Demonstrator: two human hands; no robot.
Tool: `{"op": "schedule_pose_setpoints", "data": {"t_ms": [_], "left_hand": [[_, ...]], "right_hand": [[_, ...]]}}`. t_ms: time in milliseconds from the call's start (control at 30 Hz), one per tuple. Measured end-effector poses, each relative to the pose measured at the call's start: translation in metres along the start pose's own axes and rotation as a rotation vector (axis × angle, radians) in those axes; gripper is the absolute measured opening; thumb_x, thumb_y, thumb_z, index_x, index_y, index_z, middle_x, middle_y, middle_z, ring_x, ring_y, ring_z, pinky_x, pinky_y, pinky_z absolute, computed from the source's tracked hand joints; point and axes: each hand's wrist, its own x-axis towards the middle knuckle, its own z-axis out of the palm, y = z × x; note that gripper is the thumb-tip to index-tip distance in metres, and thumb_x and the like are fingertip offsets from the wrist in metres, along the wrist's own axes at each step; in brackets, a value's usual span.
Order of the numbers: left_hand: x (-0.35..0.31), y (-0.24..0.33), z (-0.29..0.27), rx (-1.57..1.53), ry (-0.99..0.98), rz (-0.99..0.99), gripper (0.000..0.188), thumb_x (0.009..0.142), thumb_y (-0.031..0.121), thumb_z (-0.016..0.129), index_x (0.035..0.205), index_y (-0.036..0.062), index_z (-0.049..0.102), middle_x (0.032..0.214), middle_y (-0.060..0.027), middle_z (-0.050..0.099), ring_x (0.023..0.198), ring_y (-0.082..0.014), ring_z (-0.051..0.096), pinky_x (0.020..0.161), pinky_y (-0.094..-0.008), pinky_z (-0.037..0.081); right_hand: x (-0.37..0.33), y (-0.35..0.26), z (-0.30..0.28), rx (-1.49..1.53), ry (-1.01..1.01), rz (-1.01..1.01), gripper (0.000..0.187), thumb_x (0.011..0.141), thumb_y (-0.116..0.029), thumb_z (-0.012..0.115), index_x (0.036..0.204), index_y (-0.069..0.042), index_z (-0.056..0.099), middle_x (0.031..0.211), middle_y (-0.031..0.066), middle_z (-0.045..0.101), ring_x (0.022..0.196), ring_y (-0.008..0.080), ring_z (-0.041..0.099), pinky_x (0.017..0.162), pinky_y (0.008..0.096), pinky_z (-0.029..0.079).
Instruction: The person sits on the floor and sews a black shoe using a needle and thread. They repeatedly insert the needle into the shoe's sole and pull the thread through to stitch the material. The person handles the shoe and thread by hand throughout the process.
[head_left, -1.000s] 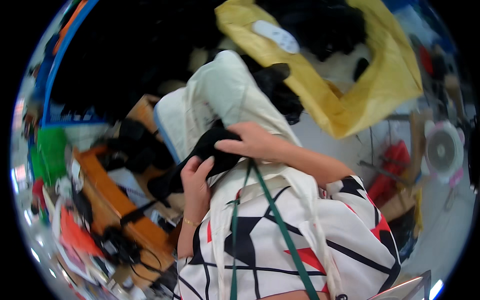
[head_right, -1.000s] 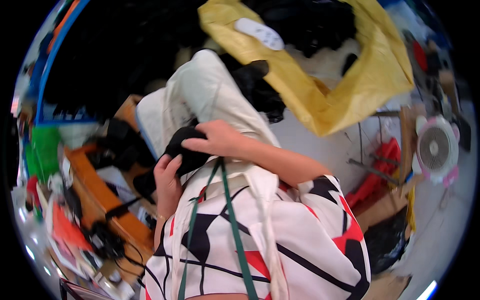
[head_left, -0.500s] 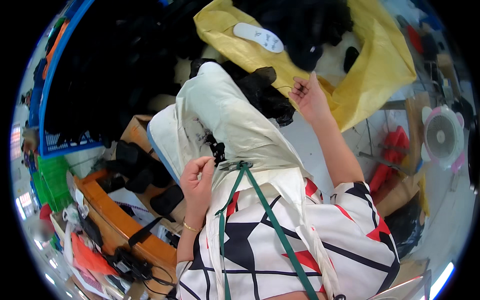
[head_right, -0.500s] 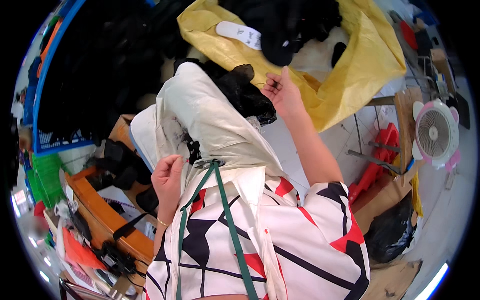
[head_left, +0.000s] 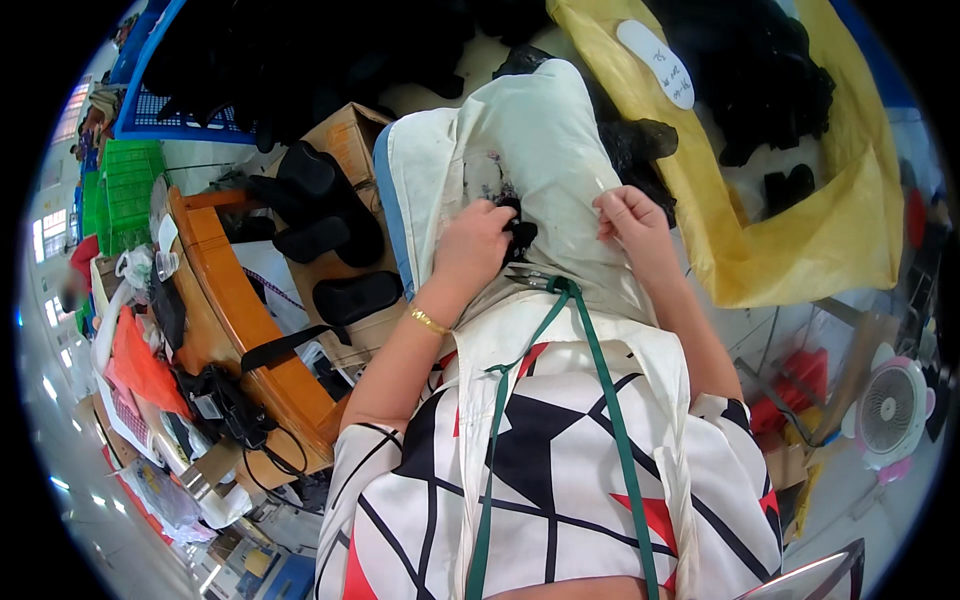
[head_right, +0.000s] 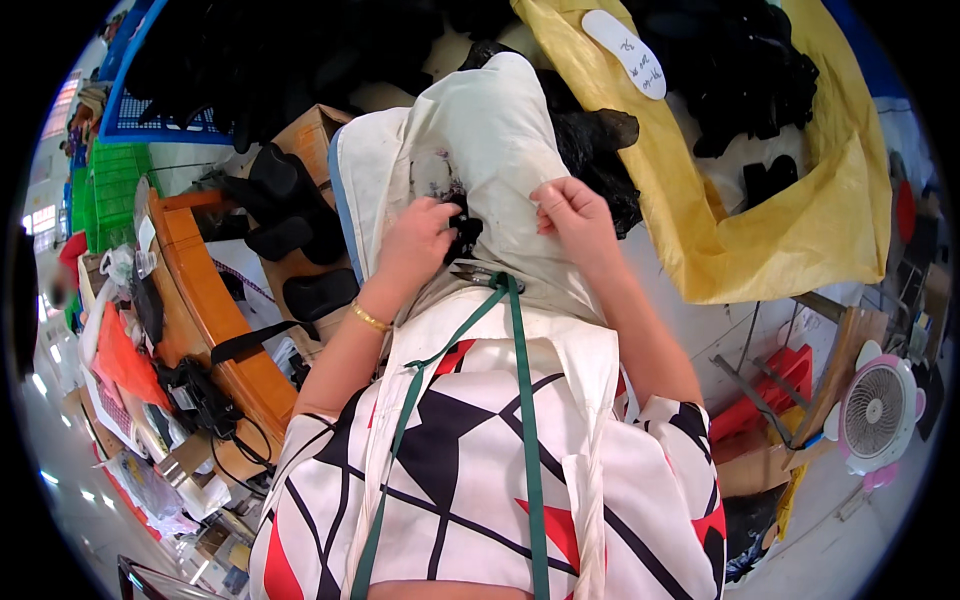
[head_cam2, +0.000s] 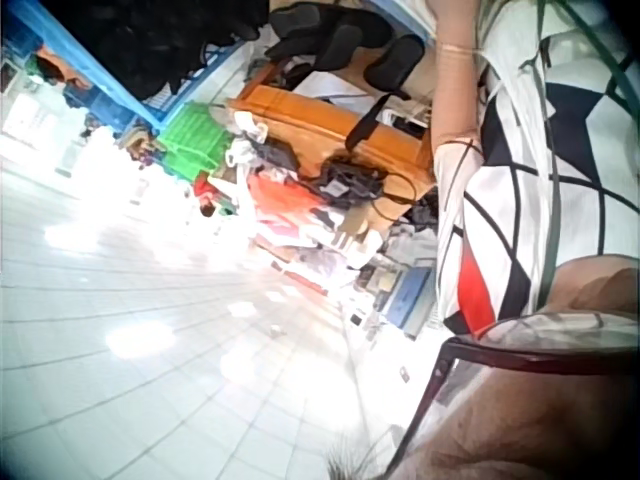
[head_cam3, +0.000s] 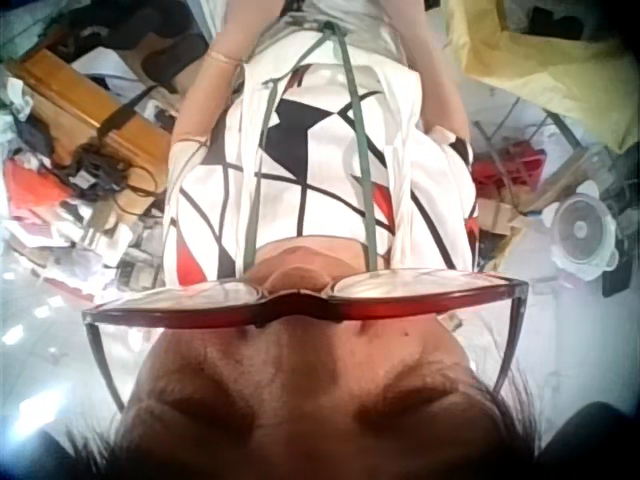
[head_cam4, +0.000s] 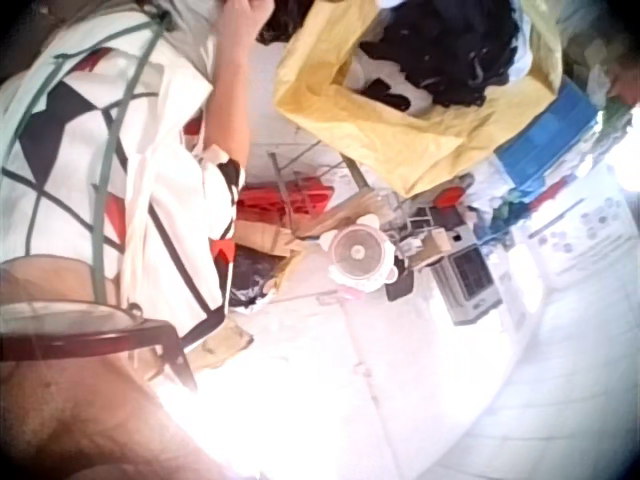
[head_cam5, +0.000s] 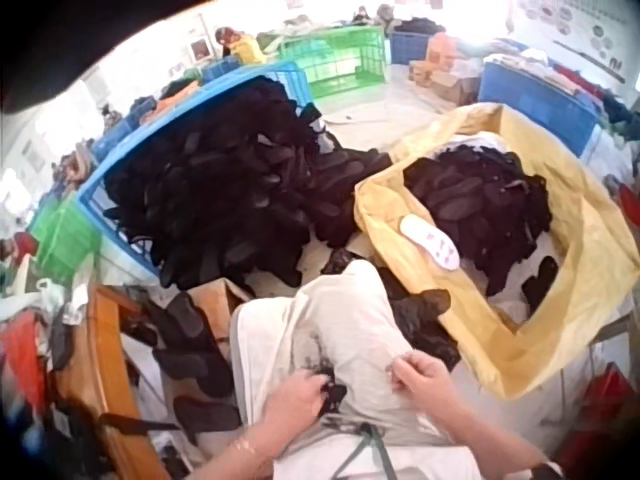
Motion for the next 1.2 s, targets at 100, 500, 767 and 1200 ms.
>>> {"op": "schedule_pose_setpoints", "data": {"t_ms": [100, 500, 767, 1200], "left_hand": [[0.010, -0.008, 0.017, 0.122, -0.068, 0.052, 0.025, 0.081, 0.008, 0.067, 0.106, 0.0077, 0.069, 0.114, -0.0128, 0.063, 0.107, -0.0326, 0.061, 0.085, -0.0436, 0.053], [-0.002, -0.028, -0.019, -0.362, 0.046, -0.028, 0.011, 0.084, 0.008, 0.069, 0.094, 0.0046, 0.064, 0.089, -0.0101, 0.066, 0.087, -0.0257, 0.065, 0.079, -0.0332, 0.053], [-0.036, -0.014, -0.026, -1.268, 0.199, -0.113, 0.018, 0.095, 0.002, 0.066, 0.111, 0.0042, 0.058, 0.098, 0.0026, 0.061, 0.091, -0.0052, 0.058, 0.082, -0.0209, 0.048], [-0.066, -0.001, -0.064, -0.696, 0.017, -0.054, 0.022, 0.089, 0.011, 0.074, 0.110, 0.0058, 0.071, 0.091, -0.0028, 0.066, 0.078, -0.0100, 0.058, 0.069, -0.0233, 0.046]], "right_hand": [[-0.003, 0.000, 0.016, -0.176, -0.110, -0.020, 0.020, 0.101, -0.019, 0.059, 0.096, 0.000, 0.066, 0.079, -0.0005, 0.061, 0.068, 0.0061, 0.054, 0.066, 0.0225, 0.048], [-0.009, -0.013, 0.060, -0.714, -0.158, -0.417, 0.018, 0.091, -0.010, 0.069, 0.104, 0.002, 0.065, 0.091, 0.0130, 0.063, 0.076, 0.0209, 0.063, 0.068, 0.0307, 0.052], [-0.010, -0.011, 0.086, -0.245, -0.328, 0.060, 0.021, 0.095, -0.015, 0.068, 0.107, 0.002, 0.063, 0.084, 0.0021, 0.063, 0.073, 0.0082, 0.057, 0.068, 0.0242, 0.049], [-0.025, -0.018, 0.095, -0.715, -0.393, -0.563, 0.016, 0.093, -0.008, 0.067, 0.108, -0.003, 0.067, 0.084, 0.0073, 0.066, 0.079, 0.0182, 0.063, 0.070, 0.0295, 0.051]]}}
